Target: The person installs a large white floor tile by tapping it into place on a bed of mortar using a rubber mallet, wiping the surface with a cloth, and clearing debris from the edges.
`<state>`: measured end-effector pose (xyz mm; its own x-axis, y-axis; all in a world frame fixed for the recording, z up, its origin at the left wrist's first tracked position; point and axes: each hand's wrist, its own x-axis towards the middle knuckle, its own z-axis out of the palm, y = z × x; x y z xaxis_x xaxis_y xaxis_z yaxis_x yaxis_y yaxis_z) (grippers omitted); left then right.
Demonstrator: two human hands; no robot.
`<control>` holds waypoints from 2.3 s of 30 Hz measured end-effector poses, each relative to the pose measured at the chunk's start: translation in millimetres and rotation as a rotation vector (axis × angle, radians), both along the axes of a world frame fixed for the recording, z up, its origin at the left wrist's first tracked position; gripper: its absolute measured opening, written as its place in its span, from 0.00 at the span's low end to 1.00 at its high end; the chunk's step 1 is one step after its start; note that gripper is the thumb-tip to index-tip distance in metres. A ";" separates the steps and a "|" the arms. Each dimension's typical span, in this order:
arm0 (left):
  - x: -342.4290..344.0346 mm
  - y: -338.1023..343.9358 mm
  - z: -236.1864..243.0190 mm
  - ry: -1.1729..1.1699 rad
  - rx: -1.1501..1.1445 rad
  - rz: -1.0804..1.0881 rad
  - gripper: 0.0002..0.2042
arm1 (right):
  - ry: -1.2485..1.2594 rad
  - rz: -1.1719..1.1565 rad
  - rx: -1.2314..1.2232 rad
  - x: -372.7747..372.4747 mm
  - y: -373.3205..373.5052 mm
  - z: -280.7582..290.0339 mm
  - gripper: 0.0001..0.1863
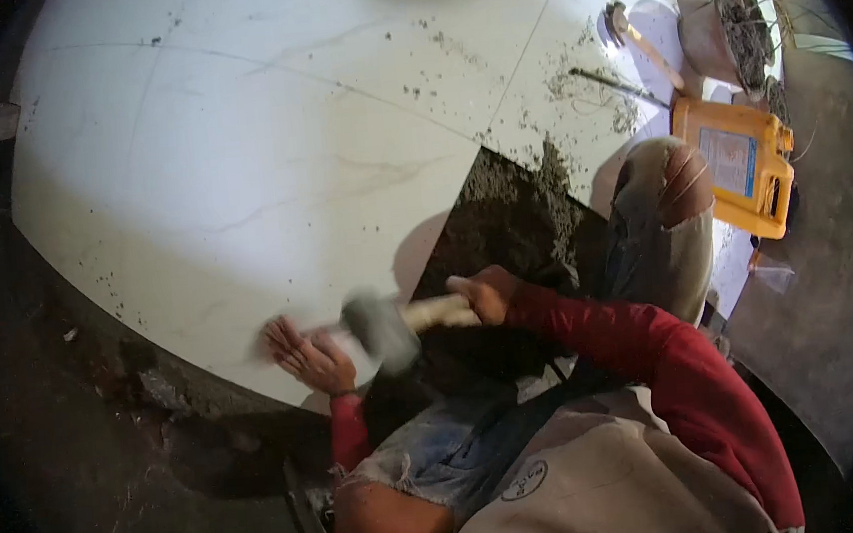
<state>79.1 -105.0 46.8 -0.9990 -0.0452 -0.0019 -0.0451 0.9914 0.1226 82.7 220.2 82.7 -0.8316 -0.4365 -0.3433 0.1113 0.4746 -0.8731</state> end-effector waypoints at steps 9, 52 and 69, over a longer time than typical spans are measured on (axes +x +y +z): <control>-2.9 0.4 -5.8 0.030 0.047 -0.005 0.30 | 0.006 -0.178 0.132 5.2 6.0 7.3 0.28; -147.2 269.0 -9.2 -0.141 0.203 -1.107 0.36 | -0.573 -1.360 -0.905 -55.2 188.9 226.1 0.10; -357.1 97.7 -29.6 0.198 0.046 -0.403 0.34 | 0.418 -0.709 -0.037 -159.3 221.9 -32.8 0.07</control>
<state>-278.0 -7.4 17.2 -0.9182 0.3428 0.1986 0.3718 0.9186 0.1338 -76.6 442.2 50.0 -0.9699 0.2359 0.0600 0.0364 0.3842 -0.9225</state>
